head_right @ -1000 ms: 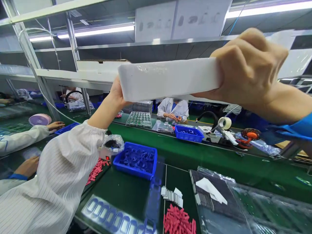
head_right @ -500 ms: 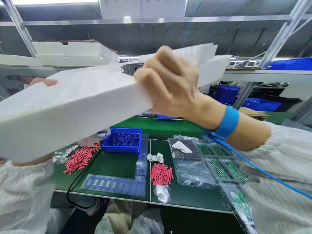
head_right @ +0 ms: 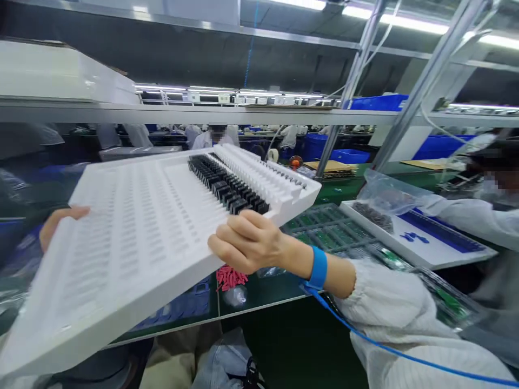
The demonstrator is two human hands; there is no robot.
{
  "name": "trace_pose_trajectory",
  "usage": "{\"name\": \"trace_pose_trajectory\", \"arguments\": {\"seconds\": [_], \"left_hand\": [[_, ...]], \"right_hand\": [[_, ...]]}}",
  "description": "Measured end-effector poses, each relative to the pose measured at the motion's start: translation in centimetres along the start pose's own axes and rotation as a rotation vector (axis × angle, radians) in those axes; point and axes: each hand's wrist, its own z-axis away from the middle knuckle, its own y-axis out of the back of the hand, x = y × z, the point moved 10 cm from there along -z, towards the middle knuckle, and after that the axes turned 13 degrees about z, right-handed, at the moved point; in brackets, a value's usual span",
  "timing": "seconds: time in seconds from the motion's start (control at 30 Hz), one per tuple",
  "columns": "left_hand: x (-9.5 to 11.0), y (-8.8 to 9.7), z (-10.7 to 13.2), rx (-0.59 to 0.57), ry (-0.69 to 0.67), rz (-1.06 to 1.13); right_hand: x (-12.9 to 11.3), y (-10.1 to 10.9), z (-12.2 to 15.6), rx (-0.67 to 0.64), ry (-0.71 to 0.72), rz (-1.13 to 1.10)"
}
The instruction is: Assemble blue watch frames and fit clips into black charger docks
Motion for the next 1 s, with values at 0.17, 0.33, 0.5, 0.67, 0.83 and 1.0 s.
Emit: {"name": "trace_pose_trajectory", "arguments": {"seconds": [0.17,0.33,0.5,0.67,0.83,1.0], "left_hand": [[-13.2,-4.2,-0.6,-0.012,0.393,0.094],[-23.7,-6.4,-2.5,-0.045,0.579,0.119],[-31.7,-8.2,-4.7,-0.088,0.677,0.114],[-37.1,-8.8,-6.6,-0.099,0.723,0.097],[-38.9,-8.1,-7.9,-0.111,0.752,0.056],[-39.6,-7.0,-7.5,-0.130,0.769,-0.002]], "right_hand": [[0.1,-1.5,9.4,-0.169,-0.080,-0.003],[-0.3,-2.4,17.8,-0.285,-0.129,0.043],[0.1,-3.5,23.9,-0.380,-0.202,0.068],[-0.4,-5.0,28.3,-0.460,-0.246,0.058],[-2.2,-6.1,30.8,-0.528,-0.264,-0.021],[-2.7,-6.9,31.0,-0.595,-0.286,-0.136]]}}
